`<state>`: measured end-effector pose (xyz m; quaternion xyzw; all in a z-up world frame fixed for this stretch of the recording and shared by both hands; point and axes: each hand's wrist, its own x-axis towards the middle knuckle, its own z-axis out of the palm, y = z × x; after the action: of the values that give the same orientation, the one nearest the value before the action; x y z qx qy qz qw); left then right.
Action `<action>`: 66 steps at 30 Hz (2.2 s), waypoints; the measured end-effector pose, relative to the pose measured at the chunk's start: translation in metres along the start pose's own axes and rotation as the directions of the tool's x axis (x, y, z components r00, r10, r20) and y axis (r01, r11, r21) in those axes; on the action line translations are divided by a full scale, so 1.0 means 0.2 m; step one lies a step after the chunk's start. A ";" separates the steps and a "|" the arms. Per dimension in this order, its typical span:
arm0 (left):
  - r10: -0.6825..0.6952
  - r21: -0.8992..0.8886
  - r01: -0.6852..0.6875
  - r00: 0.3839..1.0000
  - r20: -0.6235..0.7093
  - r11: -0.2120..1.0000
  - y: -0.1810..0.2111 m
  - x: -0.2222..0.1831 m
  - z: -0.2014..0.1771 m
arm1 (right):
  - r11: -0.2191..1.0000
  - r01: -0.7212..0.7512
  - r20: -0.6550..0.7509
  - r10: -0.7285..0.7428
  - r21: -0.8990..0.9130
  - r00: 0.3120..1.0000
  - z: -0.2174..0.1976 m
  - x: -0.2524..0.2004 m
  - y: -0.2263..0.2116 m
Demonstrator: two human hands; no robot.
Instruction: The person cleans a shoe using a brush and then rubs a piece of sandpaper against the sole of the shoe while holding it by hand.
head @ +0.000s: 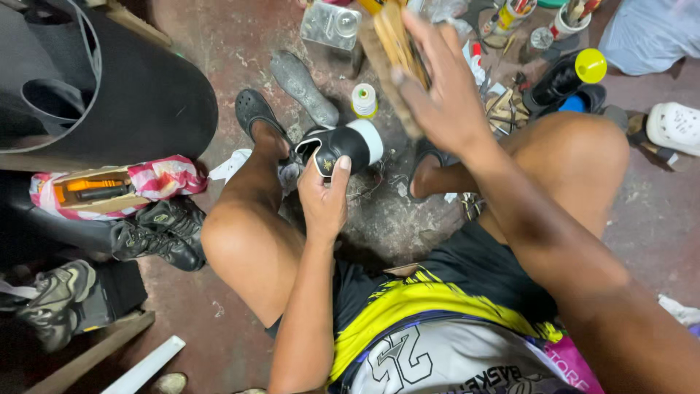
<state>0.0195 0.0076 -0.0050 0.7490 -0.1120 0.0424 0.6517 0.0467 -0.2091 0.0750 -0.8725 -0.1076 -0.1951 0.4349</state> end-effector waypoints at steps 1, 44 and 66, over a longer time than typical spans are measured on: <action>-0.020 -0.006 0.019 0.999 -0.044 1.000 0.00 -0.02 0.01 | 1.000 0.011 0.073 -0.012 0.010 0.997 -0.01 -0.07 0.01; -0.455 -0.938 0.048 0.882 -0.121 0.342 -0.17 -0.07 -0.28 | 0.948 0.304 0.187 -0.317 0.096 0.930 0.38 -0.46 -0.26; -0.422 -0.994 0.049 0.907 0.004 0.096 -0.29 0.06 -0.39 | 0.901 -0.306 0.688 0.012 0.307 0.726 0.42 -0.49 0.10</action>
<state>0.0501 0.0900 -0.0480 0.1309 0.1055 -0.0408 0.9849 -0.0145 -0.1550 -0.0275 -0.7816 -0.2173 0.1969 0.5505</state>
